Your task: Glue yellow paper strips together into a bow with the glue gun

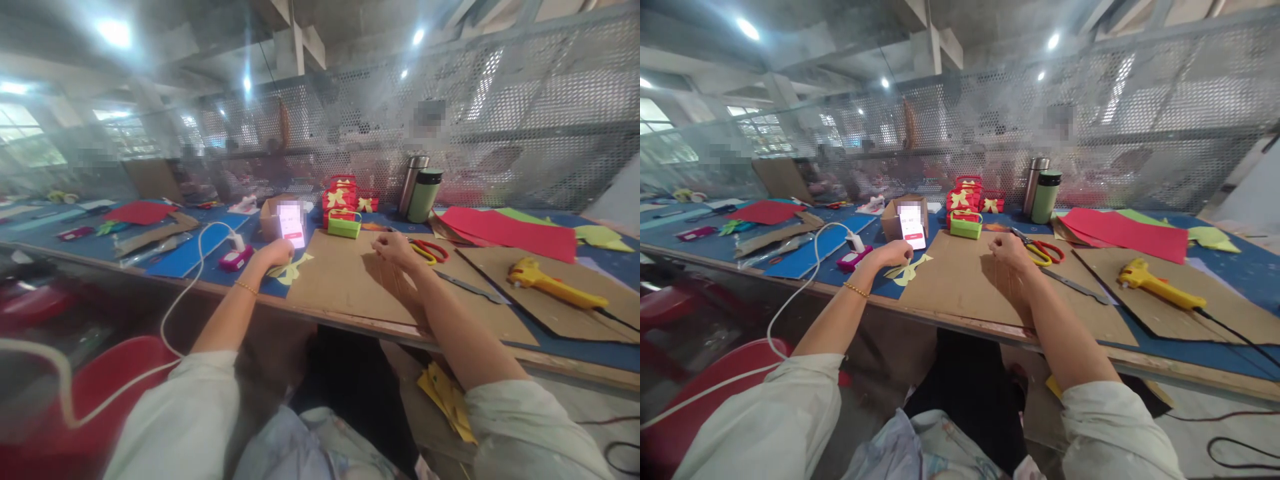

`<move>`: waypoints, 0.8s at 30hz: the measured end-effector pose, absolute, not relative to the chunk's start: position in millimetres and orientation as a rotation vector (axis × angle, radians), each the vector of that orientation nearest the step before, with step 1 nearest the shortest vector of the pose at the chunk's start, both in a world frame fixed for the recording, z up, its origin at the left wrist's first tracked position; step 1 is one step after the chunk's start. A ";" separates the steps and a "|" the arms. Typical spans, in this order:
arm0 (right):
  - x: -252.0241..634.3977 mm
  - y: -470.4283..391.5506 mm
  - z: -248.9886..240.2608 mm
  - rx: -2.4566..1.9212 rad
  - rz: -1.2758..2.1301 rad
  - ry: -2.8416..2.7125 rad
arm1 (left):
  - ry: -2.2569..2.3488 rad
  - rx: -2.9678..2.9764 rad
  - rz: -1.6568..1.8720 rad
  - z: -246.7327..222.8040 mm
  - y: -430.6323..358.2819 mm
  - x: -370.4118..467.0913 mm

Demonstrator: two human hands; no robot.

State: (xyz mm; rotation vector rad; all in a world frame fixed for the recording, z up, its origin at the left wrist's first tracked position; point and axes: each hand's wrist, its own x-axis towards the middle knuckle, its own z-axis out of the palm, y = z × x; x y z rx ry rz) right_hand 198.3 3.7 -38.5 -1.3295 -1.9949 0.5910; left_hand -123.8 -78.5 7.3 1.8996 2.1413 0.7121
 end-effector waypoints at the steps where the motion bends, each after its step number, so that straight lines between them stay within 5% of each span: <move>1: 198.8 3.5 -38.1 -1.328 0.570 -2.010 | 2.133 1.906 0.643 8.0 -78.2 -124.1; 7: 198.8 4.0 -38.4 -1.289 0.547 -2.033 | 2.059 2.015 0.384 26.1 -81.5 -127.5; 16: 203.1 0.4 -27.6 -1.249 0.617 -1.922 | 1.465 2.226 0.527 64.9 -88.4 -64.9; 24: 234.7 -21.3 -19.9 -1.252 0.651 -1.751 | 1.338 2.344 0.261 26.1 -64.9 21.6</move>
